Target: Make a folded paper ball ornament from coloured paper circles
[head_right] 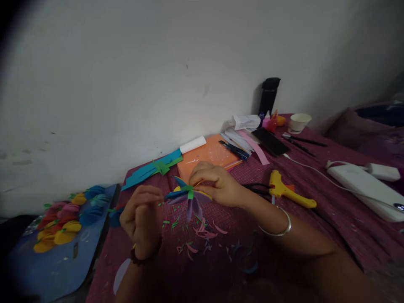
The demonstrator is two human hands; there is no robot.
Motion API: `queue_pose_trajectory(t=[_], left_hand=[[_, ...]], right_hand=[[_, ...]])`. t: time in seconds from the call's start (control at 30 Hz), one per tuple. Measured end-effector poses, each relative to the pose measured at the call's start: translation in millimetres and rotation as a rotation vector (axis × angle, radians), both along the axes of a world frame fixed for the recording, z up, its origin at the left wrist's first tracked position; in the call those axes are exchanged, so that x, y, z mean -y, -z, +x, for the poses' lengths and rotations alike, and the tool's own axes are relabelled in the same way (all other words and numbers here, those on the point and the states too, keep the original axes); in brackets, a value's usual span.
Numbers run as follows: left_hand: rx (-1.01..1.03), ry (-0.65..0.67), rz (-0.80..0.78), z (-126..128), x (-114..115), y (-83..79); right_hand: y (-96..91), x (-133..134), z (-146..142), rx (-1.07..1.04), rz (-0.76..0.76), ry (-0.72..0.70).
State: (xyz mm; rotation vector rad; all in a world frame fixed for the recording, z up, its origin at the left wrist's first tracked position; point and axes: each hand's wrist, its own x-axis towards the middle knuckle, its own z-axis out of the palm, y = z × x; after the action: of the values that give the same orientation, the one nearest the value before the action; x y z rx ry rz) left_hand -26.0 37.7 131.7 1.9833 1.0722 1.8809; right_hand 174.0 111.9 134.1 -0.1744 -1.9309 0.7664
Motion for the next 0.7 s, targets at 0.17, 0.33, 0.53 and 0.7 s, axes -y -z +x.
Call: queue_pose_trajectory(t=[0.17, 0.33, 0.53, 0.7], left_hand=[[-0.018, -0.002, -0.207, 10, -9, -2.4], [-0.108, -0.034, -0.118, 11, -9, -0.1], [-0.154, -0.048, -0.103, 11, -9, 3.5], [-0.107, -0.028, -0.177, 15, -10, 4.0]], right_hand=[[4.6, -2, -1, -0.006, 0.009, -0.042], [-0.5, -1, 2, 0.001, 0.046, 0.022], [-6.5, 0, 4, 0.043, 0.162, 0.138], [-7.4, 1, 4, 0.039, 0.212, 0.179]])
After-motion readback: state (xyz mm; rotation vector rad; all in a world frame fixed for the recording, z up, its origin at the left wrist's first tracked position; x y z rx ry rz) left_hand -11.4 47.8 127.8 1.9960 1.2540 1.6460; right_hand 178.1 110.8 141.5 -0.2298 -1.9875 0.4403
